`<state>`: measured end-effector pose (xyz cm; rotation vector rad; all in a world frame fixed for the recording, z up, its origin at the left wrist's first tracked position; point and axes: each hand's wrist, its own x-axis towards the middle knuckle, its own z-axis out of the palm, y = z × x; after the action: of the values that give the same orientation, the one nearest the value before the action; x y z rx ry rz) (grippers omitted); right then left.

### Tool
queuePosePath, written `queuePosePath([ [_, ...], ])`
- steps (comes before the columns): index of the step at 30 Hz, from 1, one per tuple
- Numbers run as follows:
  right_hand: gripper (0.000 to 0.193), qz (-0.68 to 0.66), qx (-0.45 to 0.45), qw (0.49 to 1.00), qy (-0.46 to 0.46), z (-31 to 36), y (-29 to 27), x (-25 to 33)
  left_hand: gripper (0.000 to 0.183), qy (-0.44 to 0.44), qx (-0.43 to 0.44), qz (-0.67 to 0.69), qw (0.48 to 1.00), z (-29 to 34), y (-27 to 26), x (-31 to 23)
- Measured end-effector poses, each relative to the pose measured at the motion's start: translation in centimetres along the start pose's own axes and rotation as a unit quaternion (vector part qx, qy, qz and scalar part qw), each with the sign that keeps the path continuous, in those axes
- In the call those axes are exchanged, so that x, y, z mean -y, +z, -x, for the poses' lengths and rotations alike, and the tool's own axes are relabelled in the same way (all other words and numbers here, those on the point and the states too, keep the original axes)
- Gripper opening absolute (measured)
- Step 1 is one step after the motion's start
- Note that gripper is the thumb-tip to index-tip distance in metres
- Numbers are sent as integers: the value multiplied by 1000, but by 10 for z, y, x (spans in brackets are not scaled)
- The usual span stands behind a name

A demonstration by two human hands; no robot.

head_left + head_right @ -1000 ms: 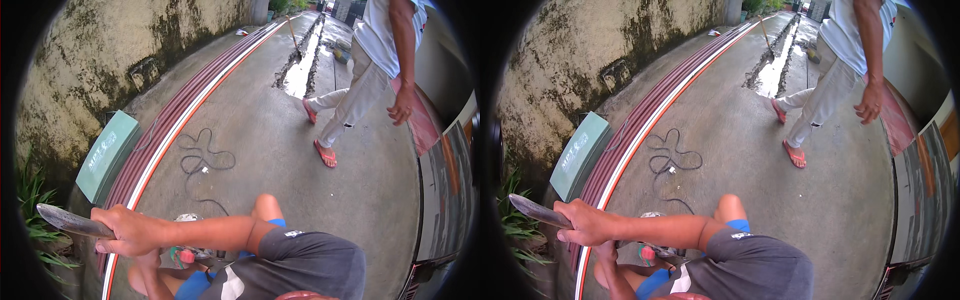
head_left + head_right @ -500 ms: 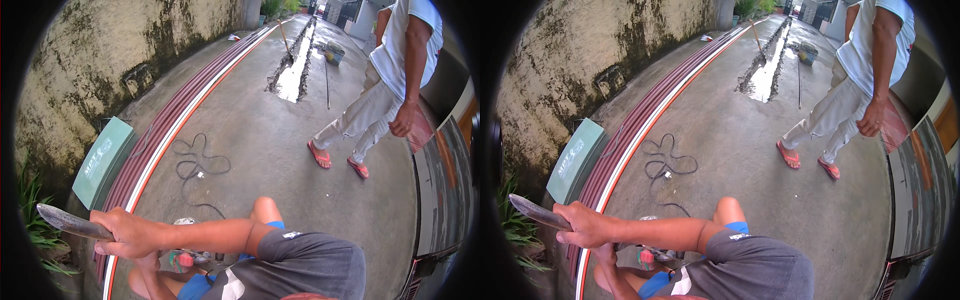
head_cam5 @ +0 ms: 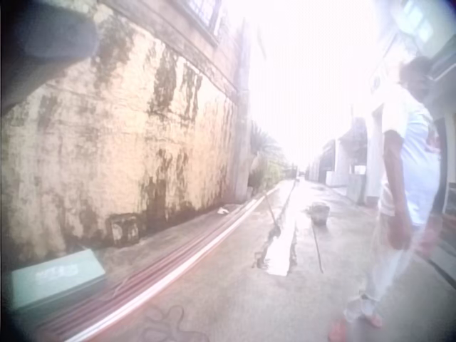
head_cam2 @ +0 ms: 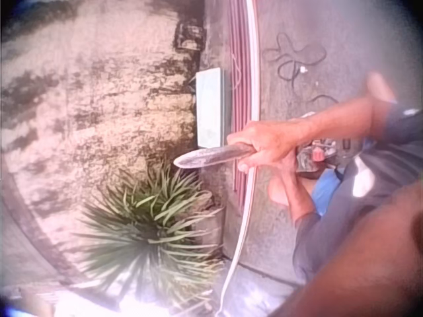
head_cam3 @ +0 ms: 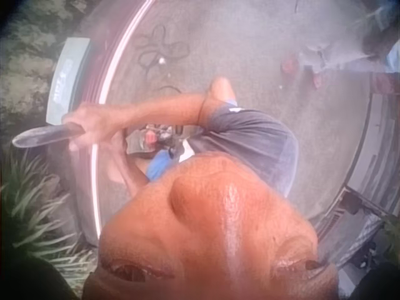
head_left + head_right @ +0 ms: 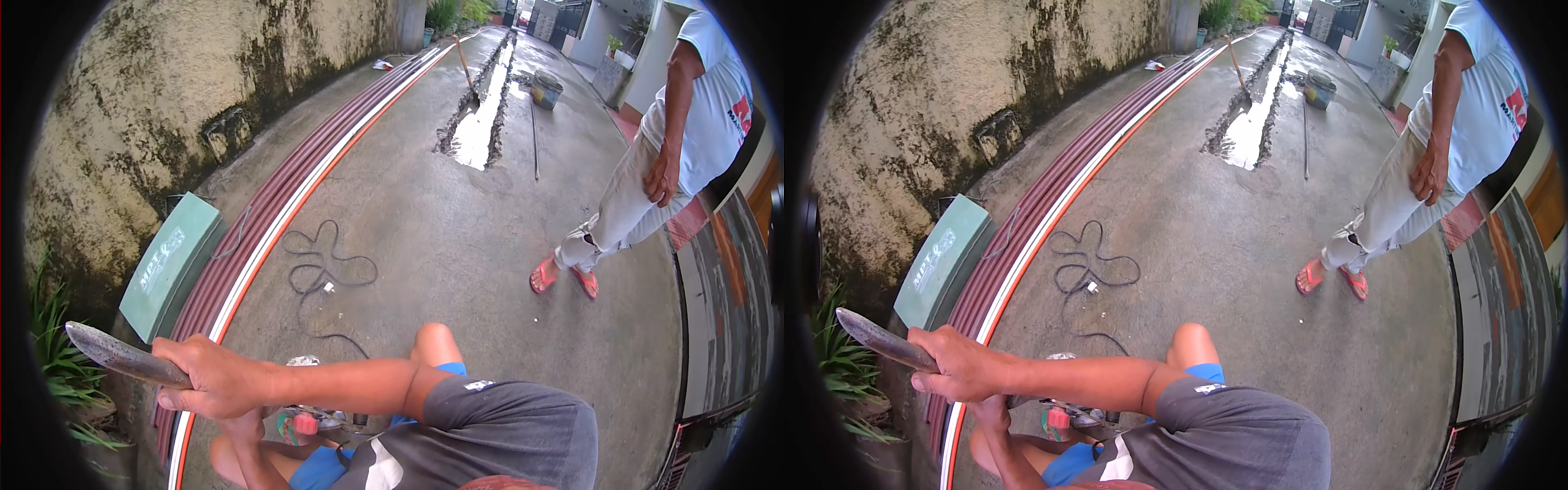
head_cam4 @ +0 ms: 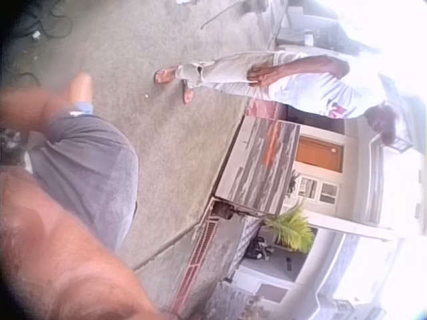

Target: The person assembles a jackhammer by opening a metal case, removing the tool body, and inserting a metal bit into the chuck.

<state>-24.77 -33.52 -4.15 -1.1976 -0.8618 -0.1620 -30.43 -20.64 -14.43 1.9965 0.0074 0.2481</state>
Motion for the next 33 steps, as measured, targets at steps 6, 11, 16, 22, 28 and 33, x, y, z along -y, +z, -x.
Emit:
queuePosePath([
  [6, 27, 15, -4, 1000, -5, 2, -2, 2, 57, -16, -8, -3, 1000, 2, 6, -17],
  [11, 29, 19, 5, 1000, -2, 0, 0, 7, 63, 4, -28, -19, 999, -7, -3, 23],
  [16, 31, 26, 10, 1000, -5, 0, 2, -1, 53, 44, 9, 4, 999, 1, -2, 1],
  [22, 29, 23, 16, 1000, 10, -2, 4, 1, 54, 19, 8, 37, 999, -1, -3, 1],
  [28, 26, 5, 18, 1000, 10, -3, 4, 0, 61, 103, -10, 56, 993, 6, -6, 16],
  [33, 27, 11, 8, 1000, -12, -2, 3, -2, 62, -42, -9, 12, 999, 4, -8, 4],
])
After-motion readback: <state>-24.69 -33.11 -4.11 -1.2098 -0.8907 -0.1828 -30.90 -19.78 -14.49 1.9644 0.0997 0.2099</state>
